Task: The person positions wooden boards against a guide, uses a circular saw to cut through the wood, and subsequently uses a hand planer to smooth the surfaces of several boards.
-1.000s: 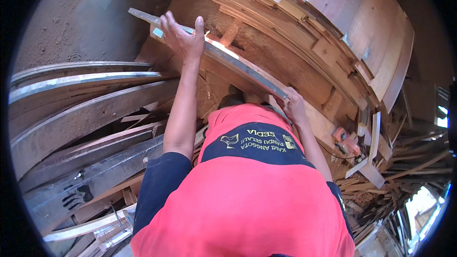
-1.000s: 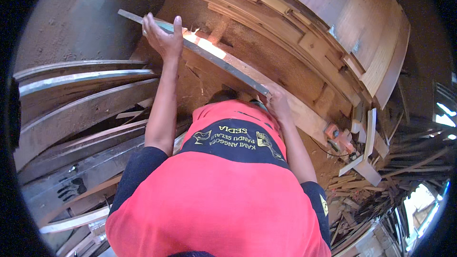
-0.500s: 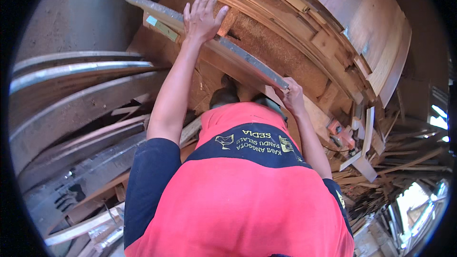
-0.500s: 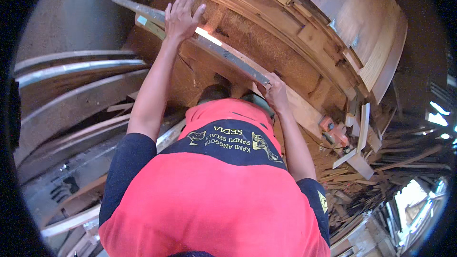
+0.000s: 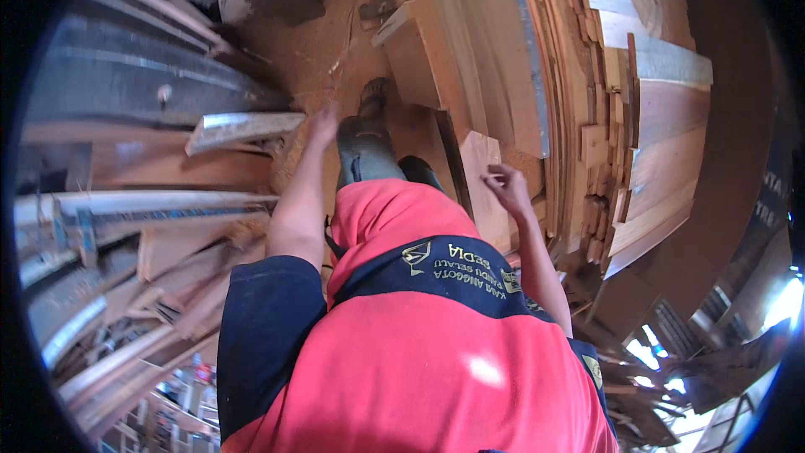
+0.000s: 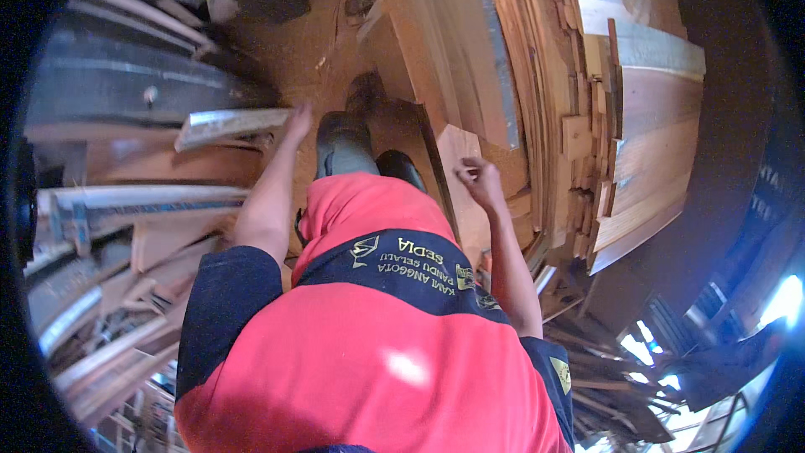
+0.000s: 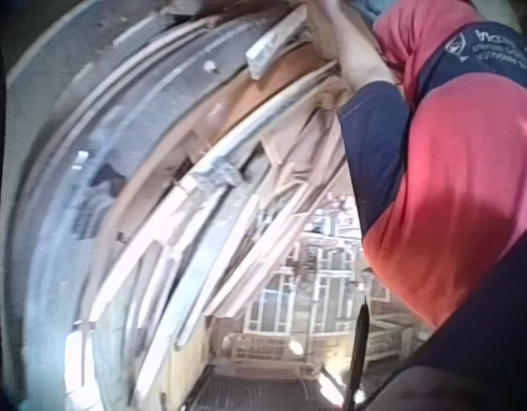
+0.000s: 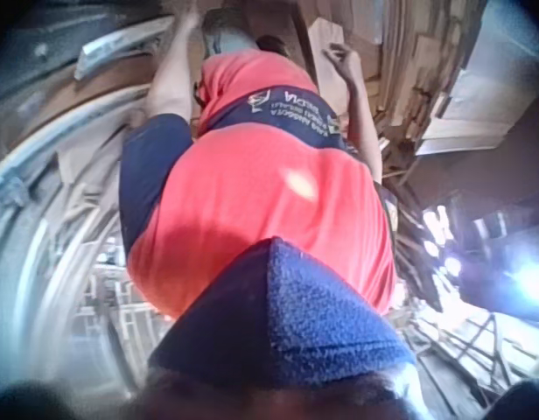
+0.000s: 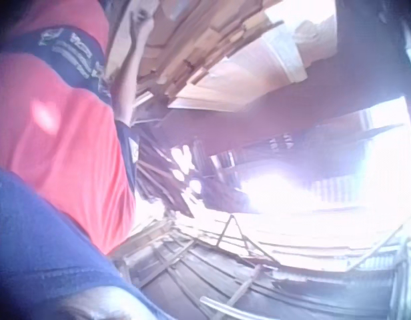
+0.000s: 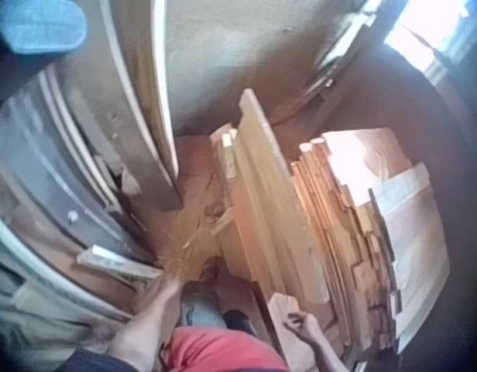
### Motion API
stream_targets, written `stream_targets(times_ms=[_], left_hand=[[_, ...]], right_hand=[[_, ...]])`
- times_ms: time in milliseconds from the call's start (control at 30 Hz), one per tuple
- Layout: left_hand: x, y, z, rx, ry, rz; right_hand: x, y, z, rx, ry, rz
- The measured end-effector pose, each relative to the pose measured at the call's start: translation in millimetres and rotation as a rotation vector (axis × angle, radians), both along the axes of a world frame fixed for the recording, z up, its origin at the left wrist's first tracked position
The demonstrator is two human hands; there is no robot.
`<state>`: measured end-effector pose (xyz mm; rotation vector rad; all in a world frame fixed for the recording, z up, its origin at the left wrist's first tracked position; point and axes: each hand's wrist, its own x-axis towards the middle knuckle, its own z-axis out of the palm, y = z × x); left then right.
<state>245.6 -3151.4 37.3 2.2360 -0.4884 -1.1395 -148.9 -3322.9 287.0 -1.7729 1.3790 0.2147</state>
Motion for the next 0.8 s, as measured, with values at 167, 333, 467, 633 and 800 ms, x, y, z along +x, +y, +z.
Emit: stream_targets(times_ms=[167, 333, 467, 633, 800], left_hand=[[-57.8, 254.6, -49.5, 0.267, -0.069, 0.168], [-137.6, 389.7, -38.2, 0.284, 0.042, 0.309], [-194.1, 437.7, -23.3, 0.324, 0.163, 0.460], [-235.0, 479.2, -42.1, 0.154, 0.372, 0.701], [-222.2, 453.5, -29.7, 0.105, 0.341, 0.668]], right_hand=[[99.7, 70.8, 46.1, 0.399, -0.222, 0.189], [227.7, 171.0, 138.6, 1.307, -0.884, 0.331], [293.6, 277.0, 184.8, 1.642, -1.181, 0.627], [324.7, 337.6, 185.7, 1.487, -1.265, 0.921], [347.8, 346.8, 169.2, 1.346, -1.341, 0.997]])
